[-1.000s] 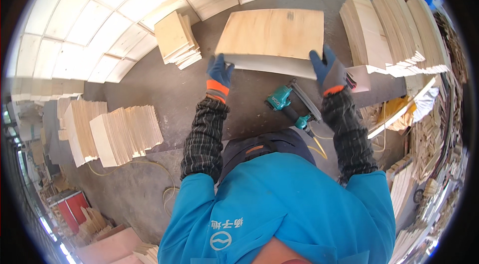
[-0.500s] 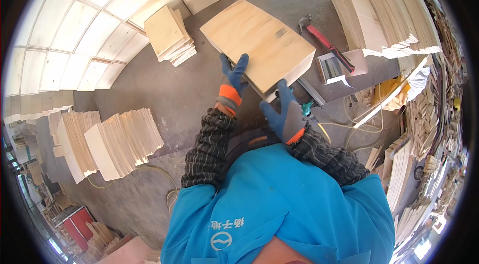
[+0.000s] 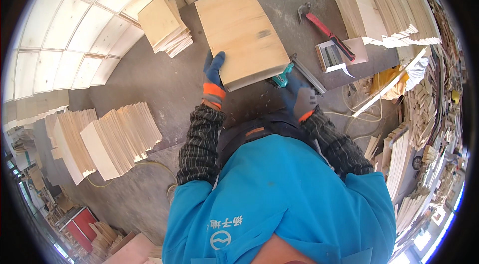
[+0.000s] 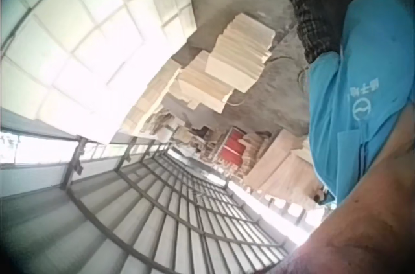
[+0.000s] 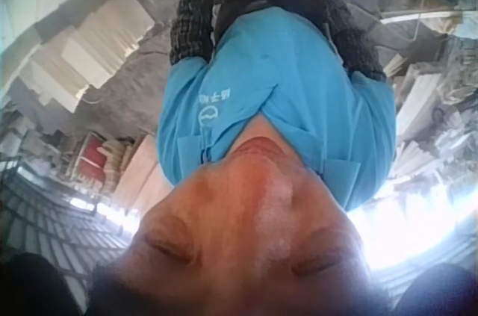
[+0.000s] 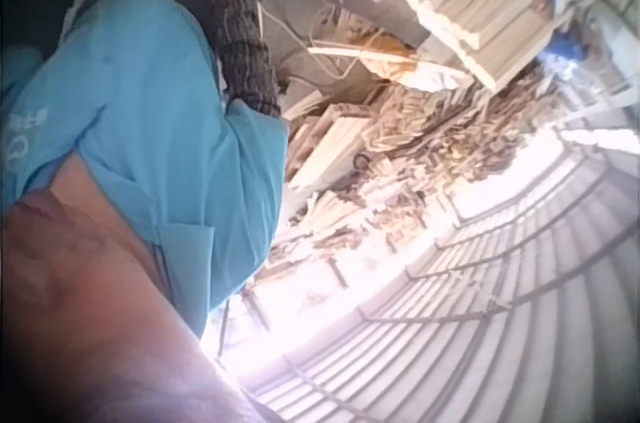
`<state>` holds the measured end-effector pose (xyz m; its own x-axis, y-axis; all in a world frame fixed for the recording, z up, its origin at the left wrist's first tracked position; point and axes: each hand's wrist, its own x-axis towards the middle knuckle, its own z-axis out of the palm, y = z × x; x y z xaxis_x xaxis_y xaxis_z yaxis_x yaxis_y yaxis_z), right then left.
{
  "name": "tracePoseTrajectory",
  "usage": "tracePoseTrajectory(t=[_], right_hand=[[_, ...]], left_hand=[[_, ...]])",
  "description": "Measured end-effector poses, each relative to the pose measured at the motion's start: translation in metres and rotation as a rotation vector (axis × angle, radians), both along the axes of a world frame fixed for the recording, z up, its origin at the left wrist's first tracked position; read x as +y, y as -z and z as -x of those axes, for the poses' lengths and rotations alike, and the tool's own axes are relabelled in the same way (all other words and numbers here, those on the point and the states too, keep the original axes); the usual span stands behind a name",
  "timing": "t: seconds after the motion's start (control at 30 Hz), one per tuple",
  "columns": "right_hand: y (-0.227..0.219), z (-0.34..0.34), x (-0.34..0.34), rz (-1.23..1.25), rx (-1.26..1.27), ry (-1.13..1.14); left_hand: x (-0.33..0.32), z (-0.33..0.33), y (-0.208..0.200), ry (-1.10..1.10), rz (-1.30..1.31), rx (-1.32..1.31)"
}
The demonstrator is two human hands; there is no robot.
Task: Assembling a wooden box using a nail gun and a hammer.
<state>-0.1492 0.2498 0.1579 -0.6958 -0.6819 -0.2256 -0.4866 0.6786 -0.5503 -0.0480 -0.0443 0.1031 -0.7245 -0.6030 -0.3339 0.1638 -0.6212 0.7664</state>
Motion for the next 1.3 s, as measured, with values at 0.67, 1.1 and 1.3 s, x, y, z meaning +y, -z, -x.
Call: tracePoseTrajectory(t=[0.67,1.1,1.3], right_hand=[[0.075,0.017,0.069,-0.316,-0.064,-0.055],[-0.004,0.028,0.135,0.03,-0.676,0.435],[-0.087,0.046,0.113,0.274,-0.674,0.503]], left_hand=[[0.021,0.002,0.024,-0.15,0.134,-0.243],[0.086,0.032,-0.019,0.356,1.897,-0.414],[0.093,0.043,-0.011,0.257,1.911,-0.362]])
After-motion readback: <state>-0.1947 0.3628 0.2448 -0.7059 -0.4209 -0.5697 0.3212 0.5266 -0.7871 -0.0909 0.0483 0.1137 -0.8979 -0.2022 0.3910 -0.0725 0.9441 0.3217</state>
